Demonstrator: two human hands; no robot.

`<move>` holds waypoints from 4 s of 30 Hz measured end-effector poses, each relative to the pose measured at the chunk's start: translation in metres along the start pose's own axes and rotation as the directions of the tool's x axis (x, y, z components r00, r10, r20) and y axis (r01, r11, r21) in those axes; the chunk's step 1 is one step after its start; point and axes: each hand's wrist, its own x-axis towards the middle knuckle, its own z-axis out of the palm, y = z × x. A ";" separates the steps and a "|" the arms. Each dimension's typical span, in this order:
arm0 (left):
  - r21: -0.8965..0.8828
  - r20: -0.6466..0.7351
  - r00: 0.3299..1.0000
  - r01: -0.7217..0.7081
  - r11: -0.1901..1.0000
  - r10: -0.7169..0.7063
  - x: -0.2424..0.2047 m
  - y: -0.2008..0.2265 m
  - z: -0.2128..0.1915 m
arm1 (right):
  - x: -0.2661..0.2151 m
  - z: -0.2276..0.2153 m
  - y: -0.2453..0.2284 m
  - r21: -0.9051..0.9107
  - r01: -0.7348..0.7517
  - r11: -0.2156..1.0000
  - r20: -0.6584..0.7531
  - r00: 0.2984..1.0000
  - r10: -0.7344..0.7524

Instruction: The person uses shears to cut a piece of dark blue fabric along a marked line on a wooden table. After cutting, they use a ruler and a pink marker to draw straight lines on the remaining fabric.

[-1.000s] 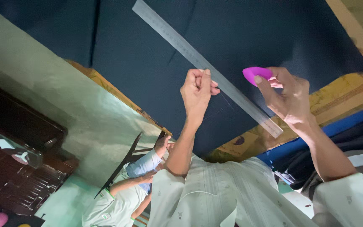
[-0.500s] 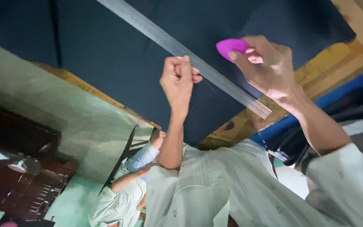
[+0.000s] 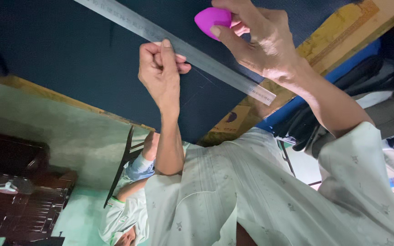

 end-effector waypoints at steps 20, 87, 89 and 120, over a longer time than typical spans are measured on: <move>0.005 -0.026 0.998 0.057 0.998 -0.057 0.001 0.004 0.002 | 0.024 0.024 0.012 -0.066 0.069 0.995 0.024 0.997 -0.067; -0.400 -0.054 0.996 -0.088 0.912 0.073 -0.049 -0.012 -0.082 | -0.244 -0.121 -0.111 0.328 -0.704 0.630 -0.179 0.609 0.773; -0.508 -0.084 0.987 -0.159 0.847 0.134 -0.062 -0.013 -0.116 | -0.257 -0.107 -0.090 0.508 -0.677 0.533 -0.116 0.559 0.821; -0.336 0.254 0.965 0.026 0.942 0.063 -0.080 -0.026 -0.056 | 0.021 0.040 -0.057 0.288 -0.568 0.771 0.508 0.773 0.379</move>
